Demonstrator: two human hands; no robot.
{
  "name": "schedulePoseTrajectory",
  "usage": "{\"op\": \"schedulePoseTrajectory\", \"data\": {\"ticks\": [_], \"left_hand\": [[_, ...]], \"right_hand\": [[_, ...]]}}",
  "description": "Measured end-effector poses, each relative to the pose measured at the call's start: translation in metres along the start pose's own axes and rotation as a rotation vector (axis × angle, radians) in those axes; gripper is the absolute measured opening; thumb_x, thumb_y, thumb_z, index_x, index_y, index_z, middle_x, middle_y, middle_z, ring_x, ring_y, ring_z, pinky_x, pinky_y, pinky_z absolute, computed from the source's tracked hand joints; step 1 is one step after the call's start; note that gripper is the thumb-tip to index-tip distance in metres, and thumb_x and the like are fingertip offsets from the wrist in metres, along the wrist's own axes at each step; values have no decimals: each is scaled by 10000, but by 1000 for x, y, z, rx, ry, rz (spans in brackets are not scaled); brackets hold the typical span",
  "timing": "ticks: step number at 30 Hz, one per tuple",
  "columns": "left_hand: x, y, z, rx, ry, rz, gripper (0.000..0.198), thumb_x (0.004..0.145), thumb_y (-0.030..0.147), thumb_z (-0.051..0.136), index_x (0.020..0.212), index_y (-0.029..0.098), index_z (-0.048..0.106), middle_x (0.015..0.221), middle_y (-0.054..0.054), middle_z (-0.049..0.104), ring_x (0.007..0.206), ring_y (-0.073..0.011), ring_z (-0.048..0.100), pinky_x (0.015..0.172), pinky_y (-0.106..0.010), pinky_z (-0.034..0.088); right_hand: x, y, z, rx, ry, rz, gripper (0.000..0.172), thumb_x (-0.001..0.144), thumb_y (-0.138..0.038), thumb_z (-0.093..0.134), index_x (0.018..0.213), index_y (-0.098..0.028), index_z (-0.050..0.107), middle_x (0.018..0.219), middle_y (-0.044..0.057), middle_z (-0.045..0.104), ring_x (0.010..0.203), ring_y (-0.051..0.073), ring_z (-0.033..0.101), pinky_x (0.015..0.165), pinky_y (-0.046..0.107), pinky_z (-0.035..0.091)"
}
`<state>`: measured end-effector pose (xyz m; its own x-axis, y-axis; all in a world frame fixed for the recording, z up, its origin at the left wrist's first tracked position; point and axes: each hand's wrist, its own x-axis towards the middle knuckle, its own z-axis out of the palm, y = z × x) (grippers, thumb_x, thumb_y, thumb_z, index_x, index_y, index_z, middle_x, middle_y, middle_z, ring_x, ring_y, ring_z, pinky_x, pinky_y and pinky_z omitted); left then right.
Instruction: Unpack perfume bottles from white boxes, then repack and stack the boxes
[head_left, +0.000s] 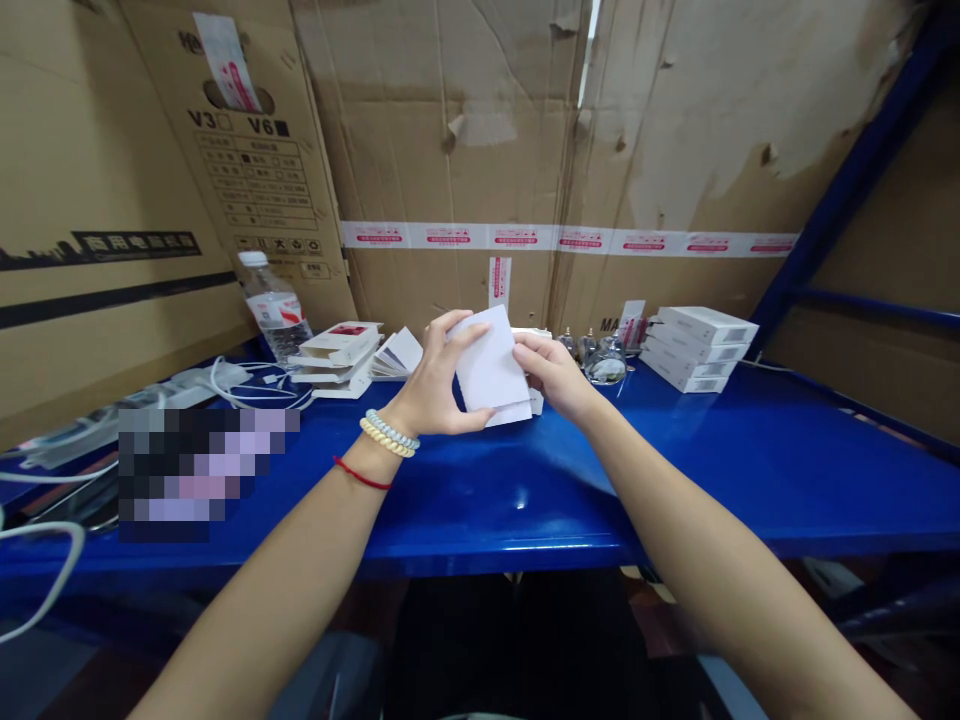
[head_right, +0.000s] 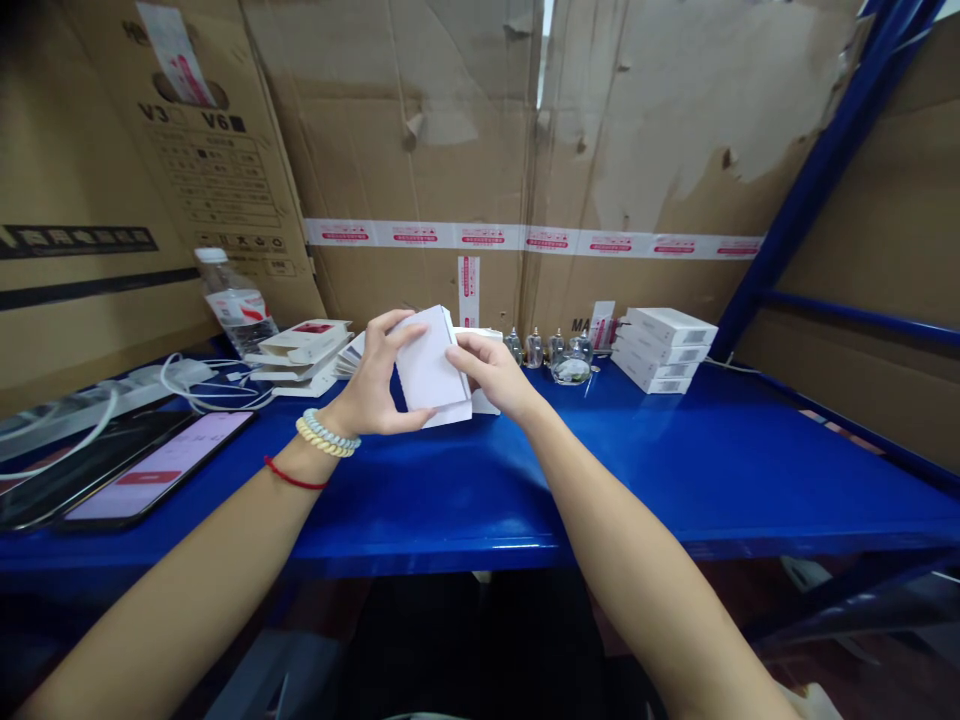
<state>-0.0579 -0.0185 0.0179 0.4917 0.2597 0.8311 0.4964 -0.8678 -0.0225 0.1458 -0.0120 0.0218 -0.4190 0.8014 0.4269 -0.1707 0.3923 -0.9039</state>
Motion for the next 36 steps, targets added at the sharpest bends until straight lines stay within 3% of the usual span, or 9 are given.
{"op": "schedulePoseTrajectory", "data": {"ticks": [9, 16, 21, 24, 26, 28, 32, 36], "left_hand": [[0, 1, 0, -20, 7, 2, 1037, 540, 356, 802, 1426, 317, 265, 1393, -124, 300, 1329, -382, 332, 1091, -632, 327], [-1, -1, 1, -9, -17, -16, 1035, 541, 340, 809, 1427, 319, 274, 1409, -124, 296, 1343, -386, 318, 1097, -627, 325], [-2, -2, 1, 22, -65, 4, 1040, 548, 362, 823, 1434, 326, 281, 1431, -128, 296, 1345, -392, 319, 1096, -633, 325], [-2, -3, 2, 25, -40, -14, 1106, 532, 456, 846, 1454, 326, 250, 1488, -140, 229, 1397, -417, 243, 1106, -649, 296], [-3, -5, 5, 3, 36, -66, 1194, 515, 552, 844, 1477, 319, 174, 1529, -152, 143, 1431, -430, 163, 1100, -640, 305], [-4, -10, 9, -43, 134, -132, 1174, 566, 608, 802, 1477, 315, 121, 1533, -158, 126, 1429, -408, 180, 1077, -596, 357], [-7, -15, 24, -62, 253, -327, 731, 761, 457, 683, 1362, 266, 312, 1334, -128, 402, 1224, -290, 464, 941, -476, 491], [-8, -4, 44, -32, 167, -462, 445, 756, 289, 656, 1157, 205, 481, 1037, -71, 556, 972, -227, 588, 845, -422, 532]], "right_hand": [[1, 2, 3, -6, 34, 42, 410, 759, -557, 671, 994, -222, 699, 799, 6, 639, 698, 132, 588, 565, 224, 473], [1, 1, 1, 11, 42, 56, 481, 740, -629, 653, 920, -184, 681, 749, 21, 630, 638, 138, 576, 526, 240, 464], [-1, -5, 1, -115, -46, -1, 447, 696, -515, 752, 968, -169, 673, 792, 31, 673, 653, 142, 595, 549, 252, 471], [-2, -9, -3, -150, -49, -7, 389, 687, -473, 765, 917, -174, 673, 744, 24, 667, 671, 156, 606, 564, 265, 483], [-3, -13, -8, -137, 6, -39, 370, 660, -439, 786, 895, -176, 674, 771, 31, 683, 700, 168, 621, 591, 282, 502], [-3, -16, -16, -85, 144, -114, 351, 652, -415, 786, 891, -185, 673, 835, 42, 701, 738, 179, 637, 627, 306, 522], [1, -18, -41, 62, 490, -261, 330, 696, -445, 700, 938, -227, 649, 1000, 57, 702, 936, 224, 654, 716, 348, 554], [5, -11, -61, 240, 594, -200, 380, 695, -430, 661, 1012, -223, 623, 1073, 54, 699, 1045, 240, 640, 734, 347, 564]]}}
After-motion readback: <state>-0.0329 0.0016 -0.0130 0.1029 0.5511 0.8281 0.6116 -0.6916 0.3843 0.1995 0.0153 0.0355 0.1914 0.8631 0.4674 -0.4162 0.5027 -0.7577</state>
